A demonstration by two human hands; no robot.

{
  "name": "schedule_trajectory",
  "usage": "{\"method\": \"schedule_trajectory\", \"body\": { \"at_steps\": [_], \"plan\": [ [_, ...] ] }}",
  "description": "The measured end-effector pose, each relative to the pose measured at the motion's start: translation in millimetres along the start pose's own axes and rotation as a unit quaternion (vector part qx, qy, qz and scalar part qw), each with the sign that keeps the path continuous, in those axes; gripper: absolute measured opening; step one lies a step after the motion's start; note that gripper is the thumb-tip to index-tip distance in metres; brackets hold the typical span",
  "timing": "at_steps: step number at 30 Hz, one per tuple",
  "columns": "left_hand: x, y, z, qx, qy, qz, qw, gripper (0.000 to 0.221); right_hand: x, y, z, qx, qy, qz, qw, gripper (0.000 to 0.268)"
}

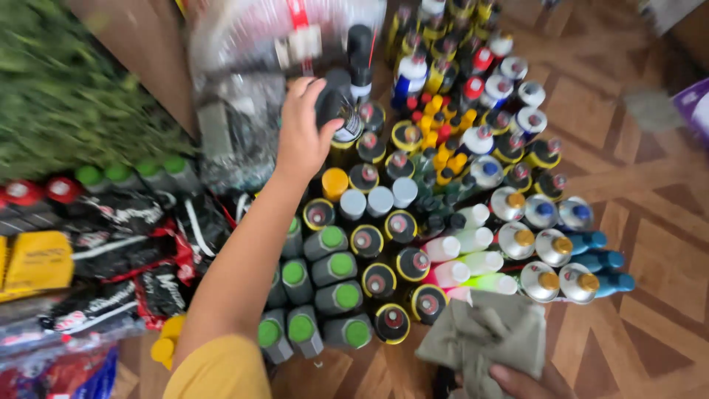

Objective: Cleaning and wiping down various spray paint cans and mechanical fluids in an inventory area.

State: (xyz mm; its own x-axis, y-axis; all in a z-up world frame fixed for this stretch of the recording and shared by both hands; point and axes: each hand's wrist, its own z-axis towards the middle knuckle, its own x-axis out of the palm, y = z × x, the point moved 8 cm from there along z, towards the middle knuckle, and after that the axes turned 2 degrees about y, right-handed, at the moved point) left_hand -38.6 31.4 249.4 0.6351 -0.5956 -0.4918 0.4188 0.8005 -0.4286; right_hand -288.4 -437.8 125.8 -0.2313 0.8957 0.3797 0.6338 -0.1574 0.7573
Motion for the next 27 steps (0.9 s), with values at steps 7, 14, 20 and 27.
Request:
{"method": "schedule_trajectory", "body": {
  "at_steps": [7, 14, 20, 27],
  "plan": [
    [-173, -138, 35, 0.004, -0.257, -0.265, 0.929, 0.042, 67, 70, 5, -0.128, -0.022, 0.029, 0.991, 0.073],
    [-212, -230, -22, -0.167, -0.151, -0.367, 0.902, 0.024, 116, 49, -19, -0.359, -0.001, -0.272, 0.893, 0.060],
    [-202, -307, -83, -0.190, -0.115, -0.322, 0.920, 0.028, 288, 140, -139, -0.649, 0.022, -0.424, 0.631, 0.061],
    [-180, -269, -131, -0.271, -0.114, -0.356, 0.887, 0.020, 294, 156, -74, -0.518, 0.064, -0.279, 0.806, 0.044]
  ]
}}
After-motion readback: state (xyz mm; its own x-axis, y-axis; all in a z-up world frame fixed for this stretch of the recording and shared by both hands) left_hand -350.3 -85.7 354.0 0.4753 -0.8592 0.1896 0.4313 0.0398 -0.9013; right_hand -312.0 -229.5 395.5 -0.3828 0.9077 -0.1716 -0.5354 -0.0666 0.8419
